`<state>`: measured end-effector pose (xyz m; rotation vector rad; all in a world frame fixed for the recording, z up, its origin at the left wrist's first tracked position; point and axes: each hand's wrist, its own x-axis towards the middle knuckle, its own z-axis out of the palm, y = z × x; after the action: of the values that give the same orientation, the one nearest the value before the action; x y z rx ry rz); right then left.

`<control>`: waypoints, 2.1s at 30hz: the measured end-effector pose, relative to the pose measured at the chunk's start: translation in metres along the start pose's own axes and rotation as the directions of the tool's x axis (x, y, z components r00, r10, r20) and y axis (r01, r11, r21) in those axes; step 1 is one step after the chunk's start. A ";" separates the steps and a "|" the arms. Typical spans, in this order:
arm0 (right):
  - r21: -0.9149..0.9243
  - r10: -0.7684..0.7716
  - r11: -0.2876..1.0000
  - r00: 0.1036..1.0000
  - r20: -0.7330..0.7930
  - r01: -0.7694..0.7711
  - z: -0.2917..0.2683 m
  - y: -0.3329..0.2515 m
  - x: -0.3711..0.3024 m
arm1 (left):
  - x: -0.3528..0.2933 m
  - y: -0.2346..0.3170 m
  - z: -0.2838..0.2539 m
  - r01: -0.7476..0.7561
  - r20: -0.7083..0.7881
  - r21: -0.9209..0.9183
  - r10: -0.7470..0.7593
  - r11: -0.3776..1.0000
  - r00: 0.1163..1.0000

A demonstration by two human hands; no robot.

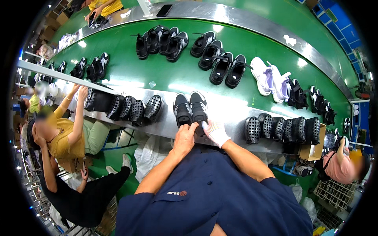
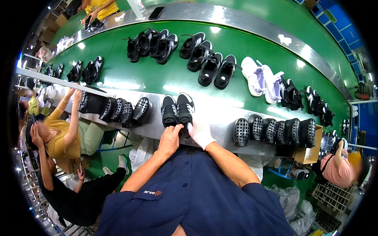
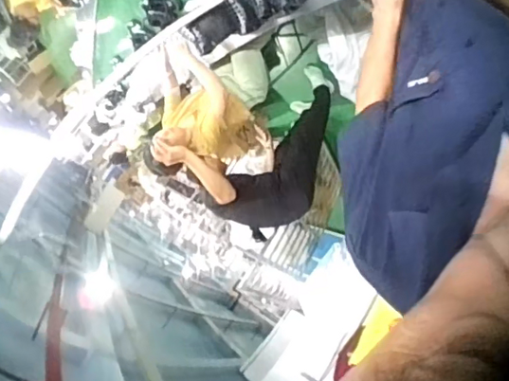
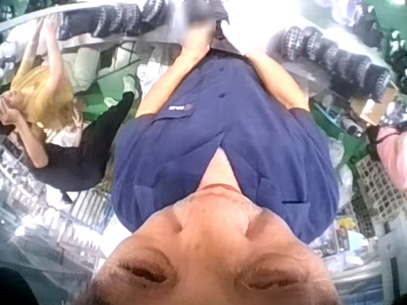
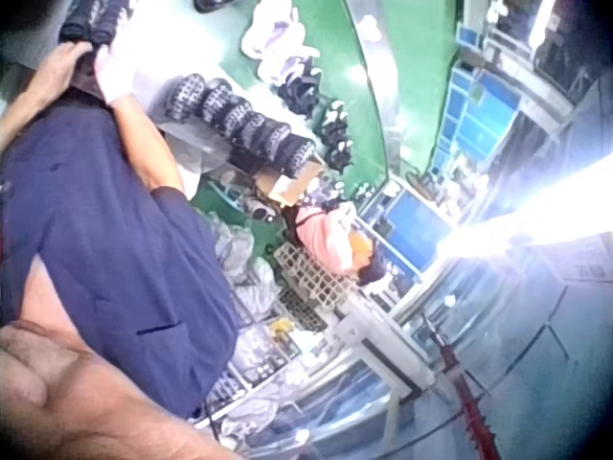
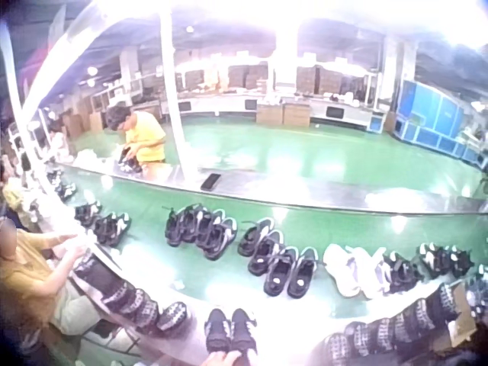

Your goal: The person handles black and white sneakers one at a time on an assembly line, turning them over to check the soles and sides before placing them back on the conveyor belt.

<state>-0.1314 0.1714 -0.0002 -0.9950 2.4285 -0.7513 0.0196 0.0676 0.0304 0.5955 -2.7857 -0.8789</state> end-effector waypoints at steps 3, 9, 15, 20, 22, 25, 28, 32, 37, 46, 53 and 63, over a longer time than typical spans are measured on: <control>0.212 0.127 0.966 0.987 0.103 -0.146 -0.012 0.042 0.019 | 0.011 0.012 -0.004 0.150 0.299 0.056 -0.160 0.987 0.941; -0.502 0.043 0.856 0.984 -0.171 -0.125 -0.131 0.016 0.122 | 0.050 0.043 -0.018 0.035 0.111 0.192 -0.057 0.981 0.992; -0.533 0.201 0.829 0.980 0.005 -0.168 -0.105 0.009 0.181 | 0.118 0.024 -0.111 -0.038 -0.031 0.264 0.048 0.964 0.998; -0.574 0.208 0.772 0.962 -0.179 -0.274 -0.115 0.041 0.184 | 0.173 -0.106 -0.195 0.162 -0.111 0.449 -0.125 0.879 0.986; -0.584 0.246 0.725 0.930 -0.274 -0.365 -0.132 0.084 0.187 | 0.192 -0.167 -0.217 0.218 -0.109 0.549 -0.189 0.807 0.976; -0.592 0.314 0.678 0.900 -0.303 -0.436 -0.161 0.126 0.197 | 0.214 -0.256 -0.242 0.233 -0.054 0.588 -0.250 0.775 0.967; -0.630 0.280 0.656 0.909 -0.308 -0.416 -0.181 0.076 0.207 | 0.221 -0.335 -0.263 0.308 -0.090 0.645 -0.331 0.699 0.939; -0.438 0.012 0.895 0.986 -0.169 -0.086 -0.149 0.005 0.217 | 0.275 -0.323 -0.251 0.281 -0.127 0.903 -0.424 0.326 0.897; -0.442 0.022 0.896 0.998 -0.050 -0.042 -0.075 -0.071 0.284 | 0.333 -0.237 -0.209 -0.076 0.160 0.449 0.004 0.890 0.987; -0.589 0.023 0.802 0.991 -0.135 -0.099 -0.066 -0.060 0.348 | 0.378 -0.228 -0.146 -0.073 -0.004 0.536 0.089 0.841 0.996; -0.689 0.139 0.663 0.953 -0.270 -0.293 -0.144 0.061 0.333 | 0.387 -0.224 -0.165 -0.236 0.397 0.439 0.049 0.867 0.916; -0.113 -0.094 0.992 0.938 -0.333 0.059 -0.133 -0.066 0.275 | 0.331 -0.098 -0.033 -0.380 0.315 0.058 0.344 0.923 0.885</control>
<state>-0.3529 -0.0265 0.0983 -1.0806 2.7583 -0.8966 -0.2400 -0.1612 0.0110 -0.0659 -3.0841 -0.7787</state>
